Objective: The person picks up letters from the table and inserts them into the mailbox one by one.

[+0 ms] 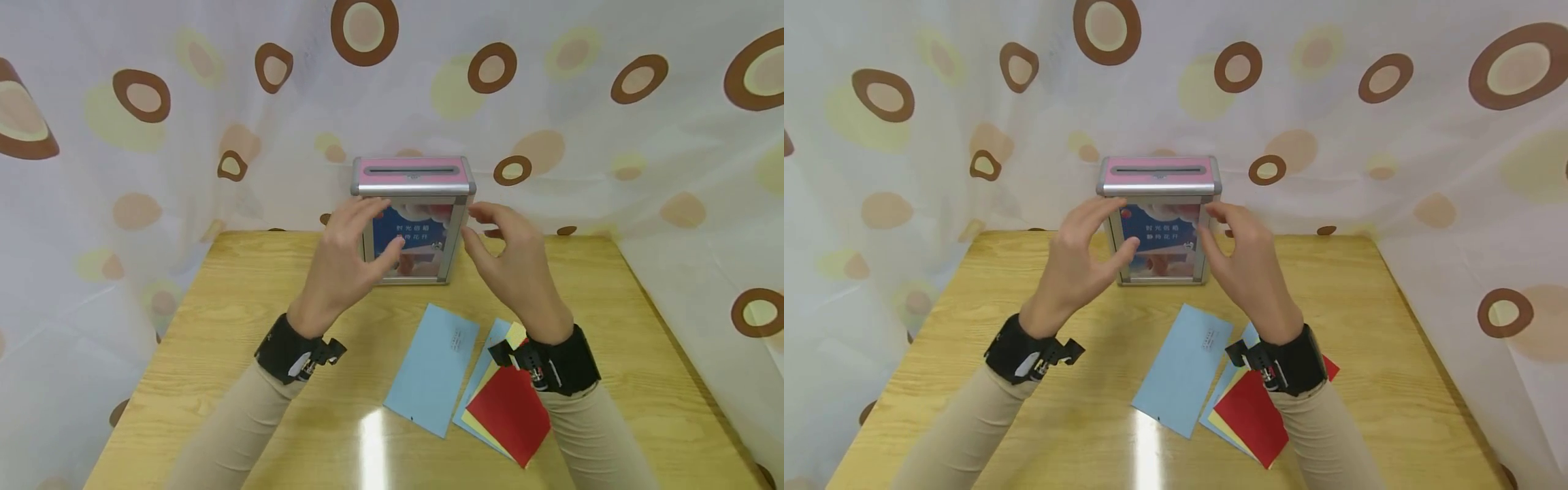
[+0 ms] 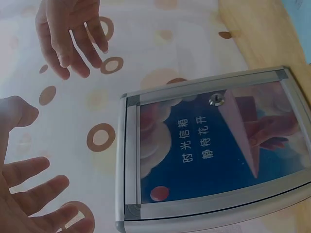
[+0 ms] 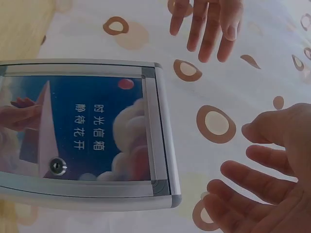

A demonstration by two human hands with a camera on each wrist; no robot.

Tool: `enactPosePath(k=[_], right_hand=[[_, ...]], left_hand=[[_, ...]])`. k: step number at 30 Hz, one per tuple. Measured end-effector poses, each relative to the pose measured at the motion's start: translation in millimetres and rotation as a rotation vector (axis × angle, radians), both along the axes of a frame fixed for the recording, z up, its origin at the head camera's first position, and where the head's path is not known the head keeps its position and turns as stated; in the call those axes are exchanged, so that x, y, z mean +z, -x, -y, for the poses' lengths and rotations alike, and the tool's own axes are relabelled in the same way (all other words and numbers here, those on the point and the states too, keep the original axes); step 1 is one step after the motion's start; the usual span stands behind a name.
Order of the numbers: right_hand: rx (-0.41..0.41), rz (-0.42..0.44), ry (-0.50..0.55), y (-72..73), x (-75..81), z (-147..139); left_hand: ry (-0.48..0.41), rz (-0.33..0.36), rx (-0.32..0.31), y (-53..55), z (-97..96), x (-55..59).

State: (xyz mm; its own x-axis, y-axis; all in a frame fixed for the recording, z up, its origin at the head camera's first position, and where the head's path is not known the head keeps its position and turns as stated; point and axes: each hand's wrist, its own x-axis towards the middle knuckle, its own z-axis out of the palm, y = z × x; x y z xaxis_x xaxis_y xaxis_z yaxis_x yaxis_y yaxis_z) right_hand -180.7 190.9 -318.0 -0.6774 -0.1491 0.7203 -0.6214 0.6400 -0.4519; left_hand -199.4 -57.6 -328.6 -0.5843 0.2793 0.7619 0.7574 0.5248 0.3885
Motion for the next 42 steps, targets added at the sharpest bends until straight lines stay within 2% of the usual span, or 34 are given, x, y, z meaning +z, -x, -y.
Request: enactPosePath(k=[3,11,14,20,24,28,32,36,42], right_hand=[[-0.016,0.027,-0.028,-9.8,-11.2,-1],[-0.043,0.051,-0.108,-36.3,-39.2,1],[-0.048,0.08,-0.132,-46.2,-51.0,1],[-0.08,0.154,-0.205,-62.0,-77.9,-2],[-0.155,0.263,-0.237,-66.3,-89.4,-8],[-0.213,0.388,-0.238,-69.8,-96.8,-18],[-0.229,0.473,-0.194,-72.7,-98.8,-29],[-0.255,0.557,-0.15,-76.7,-98.2,-46],[-0.302,0.596,-0.135,-78.1,-101.0,-66]], left_hand=[[0.06,0.03,0.026,-11.6,2.0,-10.4],[0.254,0.052,0.166,-36.6,10.3,-35.6],[0.31,0.104,0.213,-48.1,13.4,-45.7],[0.408,0.286,0.28,-70.1,15.1,-67.9],[0.445,0.377,0.284,-74.5,14.1,-77.7],[0.468,0.43,0.275,-78.7,12.5,-85.8],[0.479,0.451,0.276,-80.7,14.9,-90.4],[0.483,0.469,0.278,-80.7,16.7,-89.8],[0.473,0.467,0.284,-81.9,18.0,-90.2]])
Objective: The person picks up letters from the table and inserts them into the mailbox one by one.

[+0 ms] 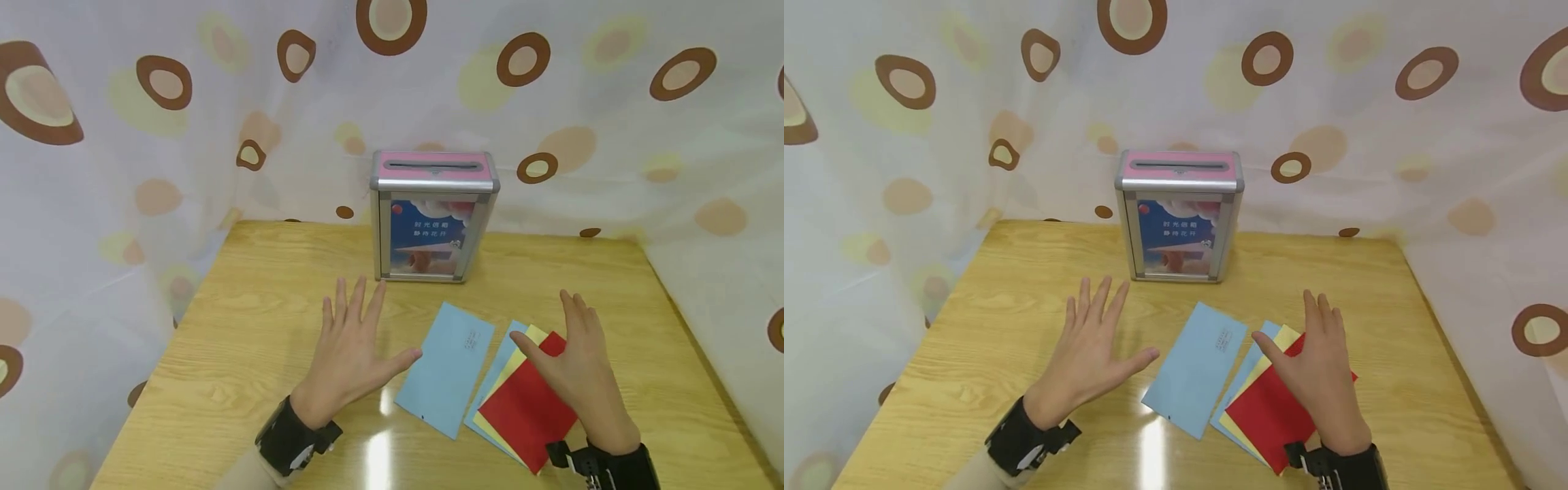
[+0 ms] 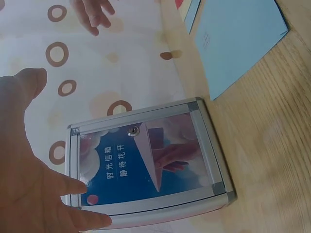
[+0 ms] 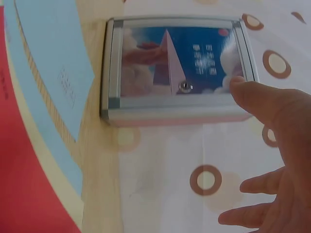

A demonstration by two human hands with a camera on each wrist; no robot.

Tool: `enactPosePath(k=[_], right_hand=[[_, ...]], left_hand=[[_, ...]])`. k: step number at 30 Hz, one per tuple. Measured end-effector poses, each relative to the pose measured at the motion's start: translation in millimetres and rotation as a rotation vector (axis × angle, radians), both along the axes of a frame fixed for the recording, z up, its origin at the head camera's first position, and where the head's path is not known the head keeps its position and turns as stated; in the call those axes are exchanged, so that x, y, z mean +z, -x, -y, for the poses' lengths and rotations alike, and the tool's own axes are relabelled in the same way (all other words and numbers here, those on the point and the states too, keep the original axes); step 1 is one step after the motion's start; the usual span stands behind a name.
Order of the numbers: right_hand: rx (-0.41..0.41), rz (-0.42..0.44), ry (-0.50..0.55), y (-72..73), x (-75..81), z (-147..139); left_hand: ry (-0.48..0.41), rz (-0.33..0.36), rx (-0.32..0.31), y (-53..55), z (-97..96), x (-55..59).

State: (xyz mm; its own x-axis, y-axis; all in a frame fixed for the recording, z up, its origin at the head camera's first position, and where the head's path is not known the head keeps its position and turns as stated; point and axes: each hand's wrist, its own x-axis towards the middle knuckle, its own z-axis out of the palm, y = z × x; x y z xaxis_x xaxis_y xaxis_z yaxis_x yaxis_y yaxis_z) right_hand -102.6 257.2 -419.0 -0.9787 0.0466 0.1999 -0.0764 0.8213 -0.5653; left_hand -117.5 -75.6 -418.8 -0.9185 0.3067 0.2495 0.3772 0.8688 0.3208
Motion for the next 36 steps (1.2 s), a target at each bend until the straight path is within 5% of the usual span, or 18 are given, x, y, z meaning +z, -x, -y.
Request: enactPosePath(k=[13,24,29,36], right_hand=[[-0.121,0.125,-0.026,-8.6,-12.4,-47],[-0.124,0.549,-0.148,-6.9,-40.6,-77],[-0.081,0.566,-0.165,-4.8,-51.3,-82],[-0.18,0.565,-0.191,-7.1,-54.8,-83]], left_hand=[[0.006,0.022,-0.016,-6.6,-0.4,-5.3],[-0.01,0.045,-0.042,-11.3,-0.8,-9.6],[0.001,0.048,-0.033,-13.0,-1.1,-13.1],[-0.018,0.073,-0.032,-16.1,-1.9,-15.0]])
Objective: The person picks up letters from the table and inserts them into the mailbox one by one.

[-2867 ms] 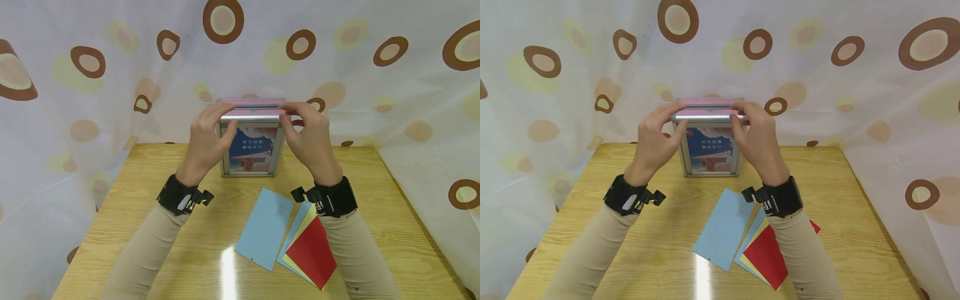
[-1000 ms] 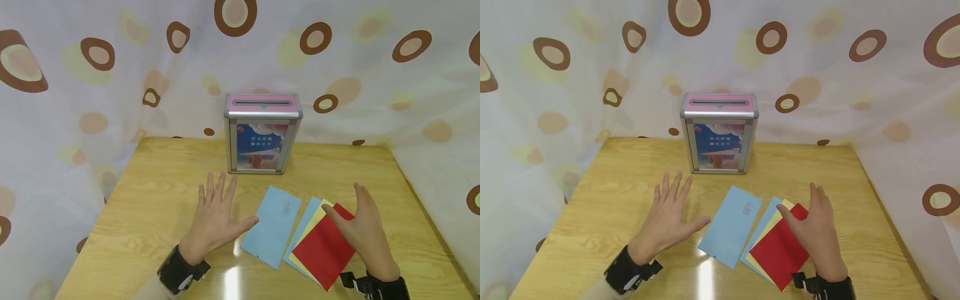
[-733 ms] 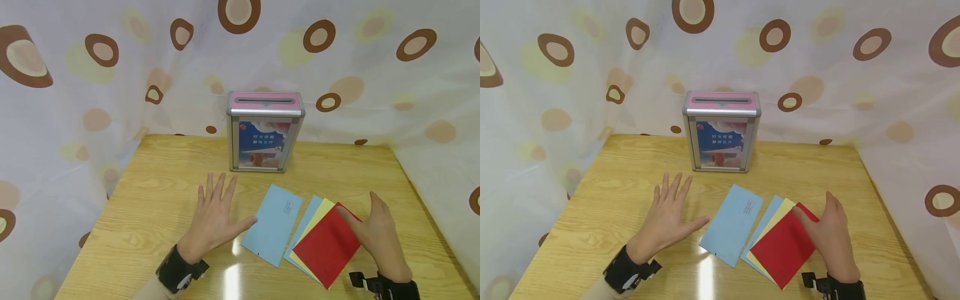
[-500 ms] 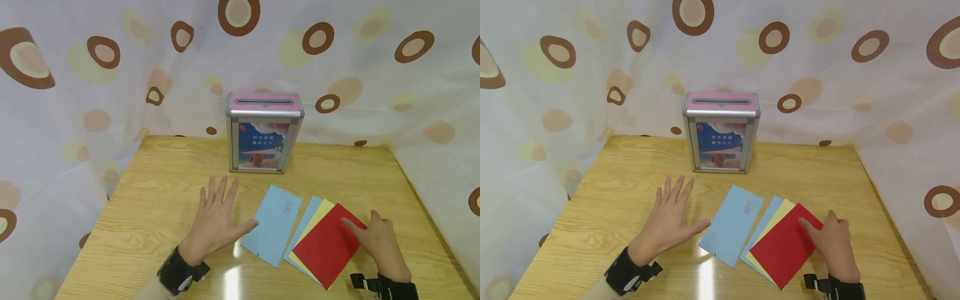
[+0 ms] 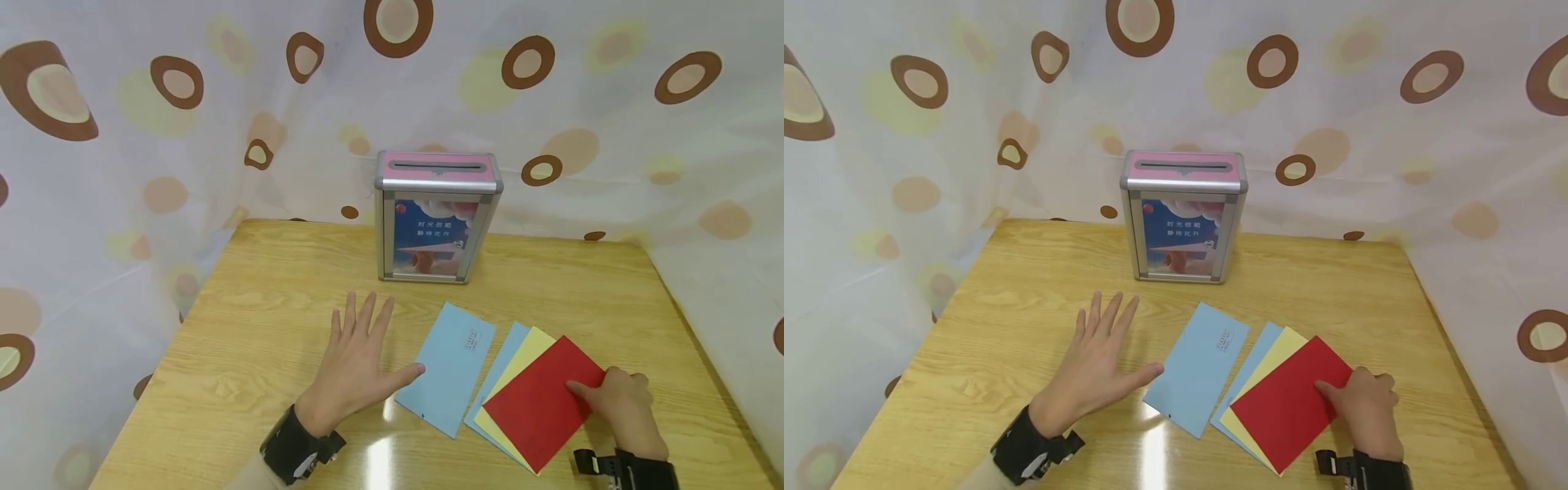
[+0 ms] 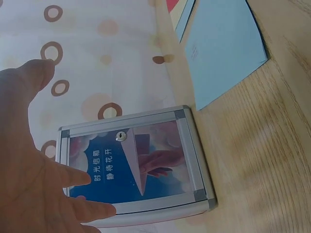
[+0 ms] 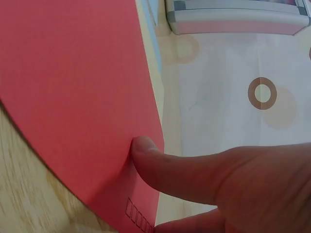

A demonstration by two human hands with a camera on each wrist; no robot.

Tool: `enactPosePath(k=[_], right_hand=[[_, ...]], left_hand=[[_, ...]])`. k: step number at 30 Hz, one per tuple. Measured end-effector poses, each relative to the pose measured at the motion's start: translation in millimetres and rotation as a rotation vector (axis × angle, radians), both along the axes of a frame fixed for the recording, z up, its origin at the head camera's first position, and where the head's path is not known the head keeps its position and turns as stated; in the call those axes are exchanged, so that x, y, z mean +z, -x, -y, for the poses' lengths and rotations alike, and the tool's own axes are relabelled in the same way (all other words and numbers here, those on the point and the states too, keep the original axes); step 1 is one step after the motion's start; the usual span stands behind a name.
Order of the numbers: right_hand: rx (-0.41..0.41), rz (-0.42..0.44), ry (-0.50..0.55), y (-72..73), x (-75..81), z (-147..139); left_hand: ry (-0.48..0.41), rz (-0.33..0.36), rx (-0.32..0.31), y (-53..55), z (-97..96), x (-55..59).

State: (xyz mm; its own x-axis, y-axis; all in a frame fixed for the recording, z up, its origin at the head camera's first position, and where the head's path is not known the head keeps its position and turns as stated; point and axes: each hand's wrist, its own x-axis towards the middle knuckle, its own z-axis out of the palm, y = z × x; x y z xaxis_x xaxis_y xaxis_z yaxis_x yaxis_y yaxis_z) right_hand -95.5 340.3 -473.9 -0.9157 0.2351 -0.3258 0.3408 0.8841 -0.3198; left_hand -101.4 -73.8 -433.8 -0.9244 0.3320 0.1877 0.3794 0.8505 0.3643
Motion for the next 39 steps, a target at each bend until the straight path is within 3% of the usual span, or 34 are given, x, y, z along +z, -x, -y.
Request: enactPosePath(k=[6,13,16,22,30,36,39], right_hand=[[-0.095,0.0,0.042,-1.6,-4.8,-3],[-0.044,0.025,0.012,1.2,-6.9,-12],[-0.071,0.013,0.071,0.6,-7.1,-12],[-0.169,-0.066,0.177,1.0,-7.5,-11],[-0.103,-0.164,0.181,-0.9,-1.1,-20],[-0.111,-0.278,0.396,-8.1,7.8,-11],[-0.082,-0.322,0.447,-8.1,16.6,-2]], left_hand=[[0.009,0.025,-0.005,0.1,-0.7,-2.1],[0.011,0.063,-0.021,-1.5,-2.7,-4.5],[0.014,0.051,-0.023,-2.5,-3.3,-5.5],[-0.001,0.016,-0.024,-1.1,-4.4,-7.1],[-0.025,0.082,-0.044,-2.1,-8.3,-10.4],[-0.104,0.096,-0.099,-1.5,-15.4,-14.4],[-0.204,0.161,-0.165,-3.4,-21.9,-16.9]])
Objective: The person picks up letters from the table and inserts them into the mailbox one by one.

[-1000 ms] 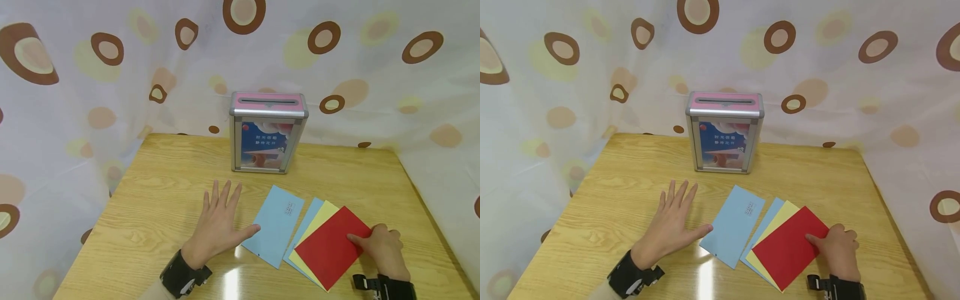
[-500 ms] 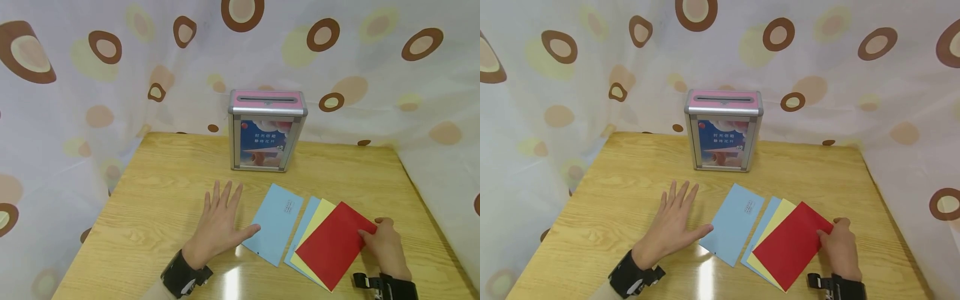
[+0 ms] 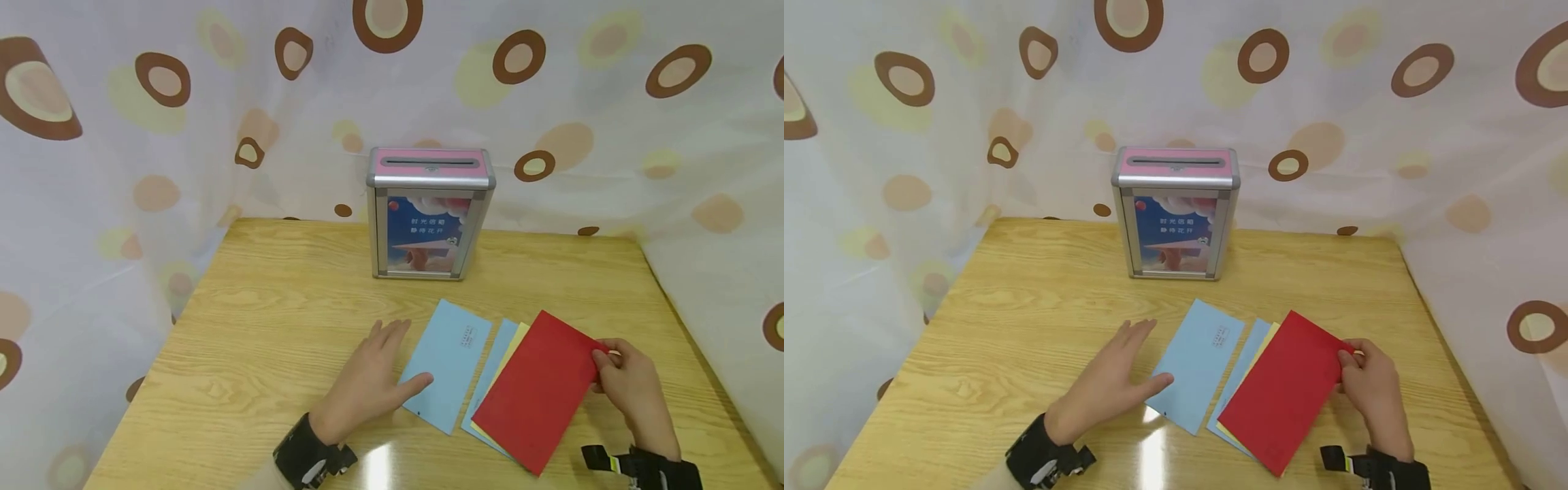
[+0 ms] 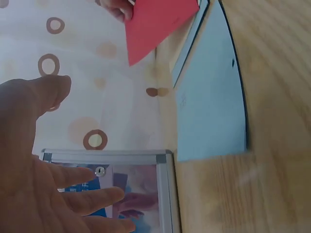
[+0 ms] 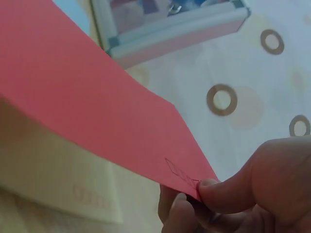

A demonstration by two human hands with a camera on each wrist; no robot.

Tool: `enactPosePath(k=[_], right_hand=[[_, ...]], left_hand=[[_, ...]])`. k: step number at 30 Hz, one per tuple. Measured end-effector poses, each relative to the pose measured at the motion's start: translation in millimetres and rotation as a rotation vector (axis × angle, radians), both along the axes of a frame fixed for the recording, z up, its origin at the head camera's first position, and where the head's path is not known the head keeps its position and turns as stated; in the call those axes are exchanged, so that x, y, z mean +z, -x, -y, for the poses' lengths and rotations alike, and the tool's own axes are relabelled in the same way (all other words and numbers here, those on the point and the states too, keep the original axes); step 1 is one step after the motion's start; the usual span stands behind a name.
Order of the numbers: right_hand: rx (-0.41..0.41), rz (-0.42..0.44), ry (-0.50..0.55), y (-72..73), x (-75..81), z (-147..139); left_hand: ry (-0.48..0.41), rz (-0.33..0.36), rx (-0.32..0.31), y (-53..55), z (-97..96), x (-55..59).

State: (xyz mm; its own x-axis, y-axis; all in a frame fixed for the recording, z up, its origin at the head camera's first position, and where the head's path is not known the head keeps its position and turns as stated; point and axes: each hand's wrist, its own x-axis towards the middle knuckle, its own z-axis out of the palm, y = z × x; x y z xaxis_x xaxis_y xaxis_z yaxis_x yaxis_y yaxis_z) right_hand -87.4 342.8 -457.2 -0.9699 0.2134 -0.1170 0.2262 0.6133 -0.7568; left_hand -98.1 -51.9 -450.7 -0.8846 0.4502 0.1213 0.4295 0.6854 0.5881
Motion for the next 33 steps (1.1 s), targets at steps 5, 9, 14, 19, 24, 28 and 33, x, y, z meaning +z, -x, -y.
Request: enactPosePath(k=[5,9,14,19,24,28,33], right_hand=[[0.071,-0.057,0.048,6.0,16.7,17],[0.14,-0.092,0.098,11.5,27.6,31],[0.223,-0.151,0.171,17.2,39.6,47],[0.276,-0.2,0.24,21.0,50.0,59],[0.305,-0.225,0.283,23.6,60.1,70],[0.31,-0.246,0.289,26.5,66.5,78],[0.301,-0.282,0.323,29.9,69.2,87]], left_hand=[[-0.172,0.167,-0.086,-4.9,-13.2,-3.8],[-0.241,0.243,-0.14,-7.1,-24.0,-8.0],[-0.34,0.314,-0.189,-8.0,-34.8,-13.3],[-0.397,0.341,-0.18,-9.6,-38.3,-15.2],[-0.397,0.324,-0.15,-10.1,-37.6,-15.7],[-0.426,0.34,-0.116,-10.7,-36.9,-15.4],[-0.397,0.3,-0.112,-11.1,-31.6,-16.1]])
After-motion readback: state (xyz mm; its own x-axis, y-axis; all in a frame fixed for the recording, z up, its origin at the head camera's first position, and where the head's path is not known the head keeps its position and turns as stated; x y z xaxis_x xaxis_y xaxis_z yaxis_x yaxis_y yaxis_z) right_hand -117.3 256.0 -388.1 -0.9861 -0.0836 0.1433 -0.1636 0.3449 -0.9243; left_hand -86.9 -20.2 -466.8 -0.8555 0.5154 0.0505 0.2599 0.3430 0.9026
